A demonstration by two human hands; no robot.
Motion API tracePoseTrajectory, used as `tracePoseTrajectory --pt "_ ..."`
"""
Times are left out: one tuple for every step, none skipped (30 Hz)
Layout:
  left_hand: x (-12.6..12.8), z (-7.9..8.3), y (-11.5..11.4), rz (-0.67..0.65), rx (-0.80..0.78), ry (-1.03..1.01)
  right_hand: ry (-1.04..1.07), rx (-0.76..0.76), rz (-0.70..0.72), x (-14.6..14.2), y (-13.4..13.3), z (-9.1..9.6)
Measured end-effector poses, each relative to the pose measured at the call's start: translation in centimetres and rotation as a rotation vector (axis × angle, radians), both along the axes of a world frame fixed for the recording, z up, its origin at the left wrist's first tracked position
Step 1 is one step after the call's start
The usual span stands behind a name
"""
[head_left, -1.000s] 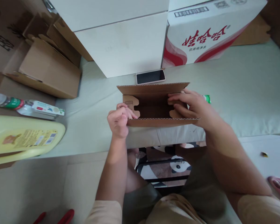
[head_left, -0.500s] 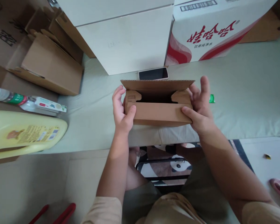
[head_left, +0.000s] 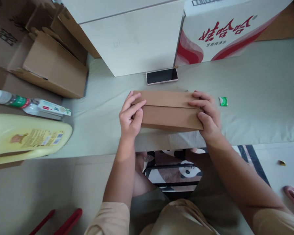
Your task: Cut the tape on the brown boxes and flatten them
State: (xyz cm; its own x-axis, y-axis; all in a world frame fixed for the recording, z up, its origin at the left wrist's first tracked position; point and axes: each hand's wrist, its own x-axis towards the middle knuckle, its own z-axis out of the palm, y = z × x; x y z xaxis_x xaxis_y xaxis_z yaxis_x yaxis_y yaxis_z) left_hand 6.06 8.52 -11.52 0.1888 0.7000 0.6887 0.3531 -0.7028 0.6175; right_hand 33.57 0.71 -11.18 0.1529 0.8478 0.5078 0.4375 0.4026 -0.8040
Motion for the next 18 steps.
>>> tracePoseTrajectory --pt "-0.04 -0.08 0.02 -0.005 0.007 0.000 -0.010 -0.012 -0.011 -0.02 -0.05 -0.05" --pt "-0.06 -0.14 0.04 -0.005 0.015 -0.003 -0.012 -0.016 -0.017 -0.05 -0.10 -0.09" --pt "-0.07 -0.21 0.05 0.000 0.027 -0.011 -0.007 -0.006 -0.016 -0.09 -0.16 -0.12" --pt "-0.06 -0.27 0.05 0.009 0.042 -0.023 0.003 0.014 -0.010 -0.15 -0.21 -0.14" --pt "-0.05 -0.32 0.05 0.023 0.057 -0.037 0.015 0.039 0.001 -0.21 -0.26 -0.12" --pt "-0.04 -0.38 0.06 0.041 0.068 -0.046 0.027 0.062 0.013 -0.28 -0.29 -0.09" --pt "-0.03 -0.44 0.06 0.063 0.072 -0.049 0.036 0.082 0.019 -0.33 -0.30 -0.04" --pt "-0.04 -0.49 0.08 0.086 0.070 -0.046 0.042 0.091 0.019 -0.38 -0.28 0.00" --pt "-0.05 -0.54 0.09 0.104 0.063 -0.038 0.042 0.088 0.011 -0.41 -0.24 0.04" --pt "-0.07 -0.57 0.12 0.113 0.055 -0.030 0.039 0.079 0.000 -0.42 -0.17 0.06" --pt "-0.10 -0.60 0.15 0.110 0.051 -0.023 0.034 0.070 -0.014 -0.42 -0.08 0.07" --pt "-0.13 -0.60 0.18 0.099 0.049 -0.021 0.027 0.060 -0.026 -0.40 0.01 0.07" --pt "-0.14 -0.59 0.21 0.083 0.052 -0.019 0.023 0.054 -0.033 -0.39 0.09 0.07" --pt "-0.15 -0.57 0.25 0.068 0.058 -0.018 0.020 0.048 -0.034 -0.38 0.15 0.08" --pt "-0.13 -0.53 0.28 0.058 0.065 -0.015 0.023 0.044 -0.034 -0.38 0.19 0.10" --pt "-0.10 -0.49 0.30 0.051 0.072 -0.015 0.030 0.041 -0.032 -0.38 0.20 0.13" --pt "-0.05 -0.44 0.32 0.045 0.080 -0.017 0.043 0.039 -0.027 -0.40 0.19 0.17" --pt "0.00 -0.40 0.33 0.039 0.088 -0.023 0.059 0.040 -0.020 -0.43 0.16 0.19"
